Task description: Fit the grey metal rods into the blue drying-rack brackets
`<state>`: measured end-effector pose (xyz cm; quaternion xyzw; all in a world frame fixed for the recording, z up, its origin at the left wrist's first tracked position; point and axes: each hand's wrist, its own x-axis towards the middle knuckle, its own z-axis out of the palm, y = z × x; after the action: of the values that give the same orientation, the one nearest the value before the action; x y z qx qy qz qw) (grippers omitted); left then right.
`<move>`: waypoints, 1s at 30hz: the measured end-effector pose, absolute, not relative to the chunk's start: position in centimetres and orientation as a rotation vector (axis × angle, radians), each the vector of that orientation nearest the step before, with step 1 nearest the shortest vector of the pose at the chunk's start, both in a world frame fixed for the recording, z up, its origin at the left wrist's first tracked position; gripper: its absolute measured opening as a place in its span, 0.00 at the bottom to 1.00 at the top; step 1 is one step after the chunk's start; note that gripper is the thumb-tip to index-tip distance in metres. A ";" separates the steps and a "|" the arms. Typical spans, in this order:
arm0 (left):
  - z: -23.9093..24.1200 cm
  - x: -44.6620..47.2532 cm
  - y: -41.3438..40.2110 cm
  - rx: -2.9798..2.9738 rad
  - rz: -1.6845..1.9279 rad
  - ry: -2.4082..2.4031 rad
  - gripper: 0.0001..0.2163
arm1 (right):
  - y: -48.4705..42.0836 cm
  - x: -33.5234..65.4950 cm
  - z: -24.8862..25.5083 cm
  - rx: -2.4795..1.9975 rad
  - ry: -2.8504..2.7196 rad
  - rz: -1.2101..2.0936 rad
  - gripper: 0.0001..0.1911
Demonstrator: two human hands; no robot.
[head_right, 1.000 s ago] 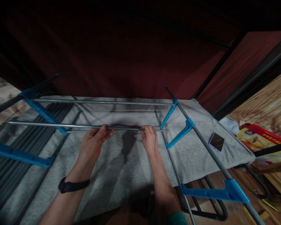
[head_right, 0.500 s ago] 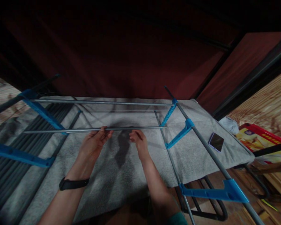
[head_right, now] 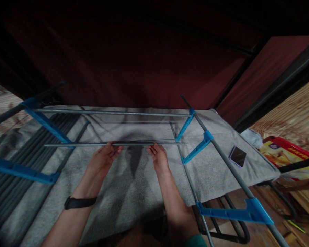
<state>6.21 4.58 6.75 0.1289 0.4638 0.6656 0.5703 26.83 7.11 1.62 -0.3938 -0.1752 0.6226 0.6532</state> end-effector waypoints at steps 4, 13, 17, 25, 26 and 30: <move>6.2 5.2 4.5 0.242 1.618 1.102 0.09 | 7.3 27.2 1.4 -0.912 -0.372 1.389 0.07; 5.4 3.0 3.9 0.020 1.734 1.109 0.09 | 7.1 27.7 0.9 -0.910 -0.413 1.381 0.07; 5.4 2.7 4.0 -0.029 1.697 1.120 0.10 | 7.0 27.6 1.0 -0.921 -0.394 1.385 0.05; 4.3 2.5 3.8 -0.024 1.726 1.122 0.10 | 6.5 27.6 1.0 -0.929 -0.379 1.371 0.03; 4.3 2.3 3.7 -0.024 1.735 1.124 0.10 | 6.5 27.5 1.0 -0.933 -0.379 1.372 0.04; 4.6 1.5 3.5 -0.023 1.774 1.141 0.09 | 6.4 27.5 1.3 -0.942 -0.384 1.382 0.05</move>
<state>1.46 3.53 4.61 -0.0094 0.4706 0.7313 0.4936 27.50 6.41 1.31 -0.4152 -0.1692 0.6094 0.6540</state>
